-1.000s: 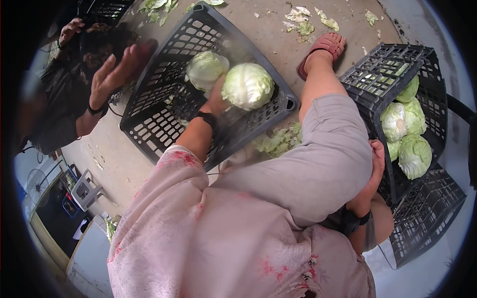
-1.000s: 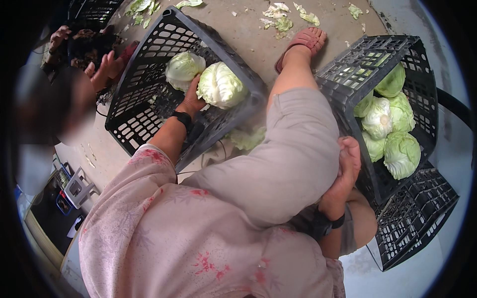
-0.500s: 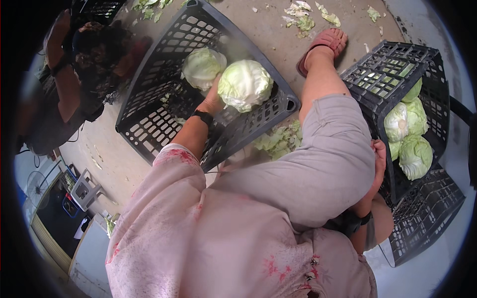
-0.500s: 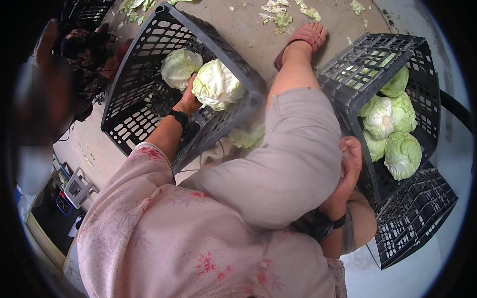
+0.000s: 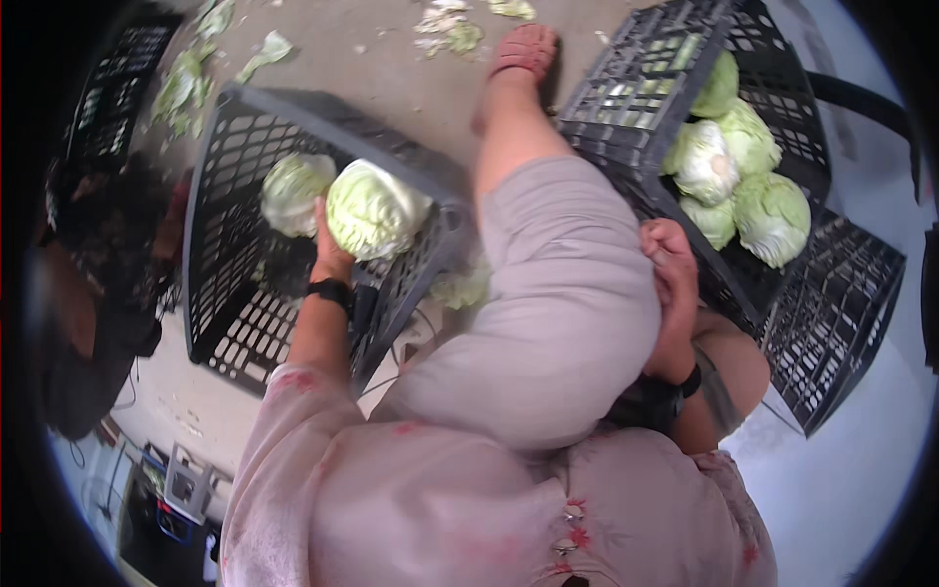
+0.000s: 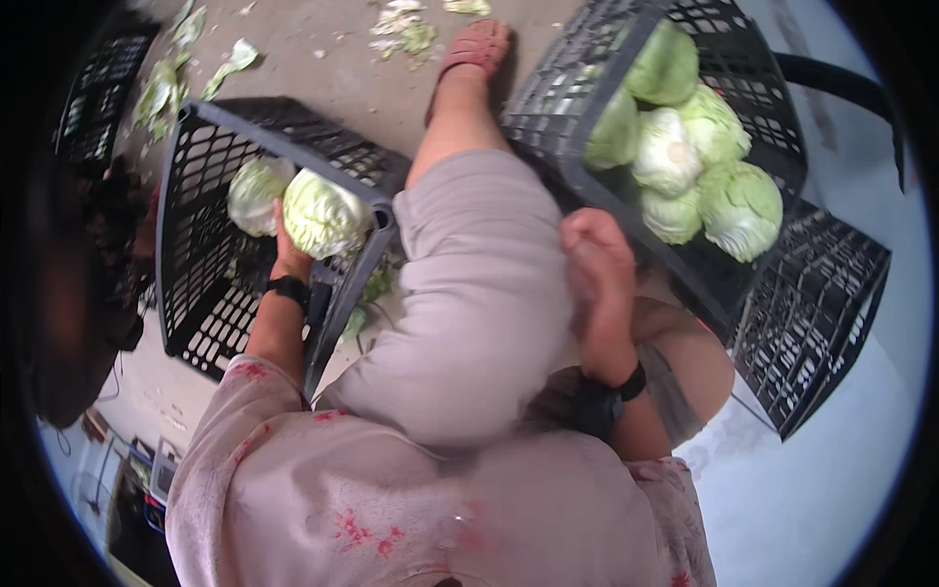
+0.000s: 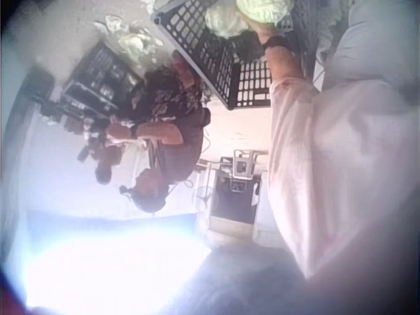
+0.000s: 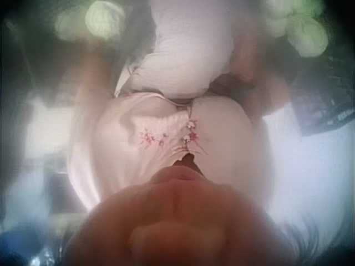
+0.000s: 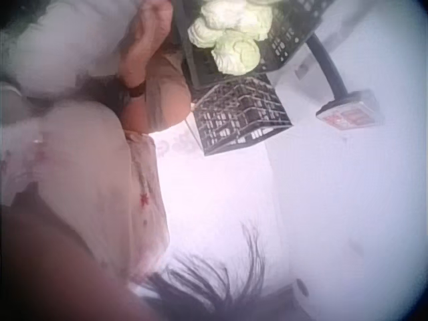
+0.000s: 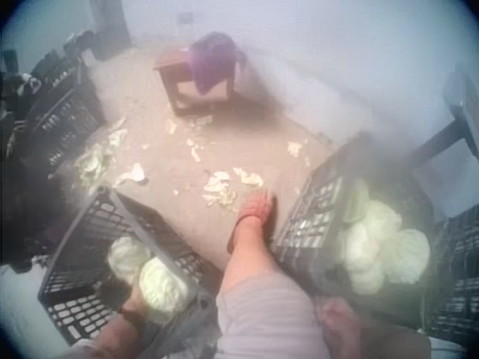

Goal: Sorting and inspecting cabbages before placing them into plastic crates.

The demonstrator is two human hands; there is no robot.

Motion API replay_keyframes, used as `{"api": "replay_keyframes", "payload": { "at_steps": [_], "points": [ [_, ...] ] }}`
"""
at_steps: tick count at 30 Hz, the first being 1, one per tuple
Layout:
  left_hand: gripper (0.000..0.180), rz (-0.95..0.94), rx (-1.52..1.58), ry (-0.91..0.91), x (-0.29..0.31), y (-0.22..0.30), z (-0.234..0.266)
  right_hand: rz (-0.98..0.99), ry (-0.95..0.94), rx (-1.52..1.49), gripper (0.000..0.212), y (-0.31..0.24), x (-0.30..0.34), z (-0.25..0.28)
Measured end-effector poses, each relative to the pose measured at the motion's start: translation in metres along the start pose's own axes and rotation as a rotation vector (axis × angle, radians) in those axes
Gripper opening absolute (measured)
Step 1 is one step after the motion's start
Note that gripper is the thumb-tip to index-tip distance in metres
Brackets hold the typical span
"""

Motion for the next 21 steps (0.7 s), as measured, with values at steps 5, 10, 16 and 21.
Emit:
{"api": "replay_keyframes", "payload": {
  "at_steps": [5,10,16,21],
  "points": [
    [0.075,0.06,-0.112,0.057,0.009,0.004,-0.021,-0.03,-0.024,-0.104,0.008,-0.008,0.0,-0.003],
    [0.073,0.122,-0.091,-0.05,-0.008,-0.004,-0.016,-0.062,-0.101,-0.234,0.014,0.001,0.0,-0.001],
    [0.066,0.946,1.529,-0.16,-0.11,-0.093,-0.133,-0.028,-0.099,-0.294,0.018,-0.001,0.002,0.007],
    [0.055,1.451,2.471,0.058,-0.231,-0.144,-0.376,-0.089,-0.177,-0.317,0.018,0.006,0.004,-0.014]
  ]
}}
Point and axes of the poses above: each hand's wrist, its own x-axis away from the middle knuckle, its own z-axis out of the back of the hand, y = z × x, the point moved 7 cm from there along -x, towards the middle knuckle, and after that the axes turned 5 degrees about y, right-handed, at the moved point
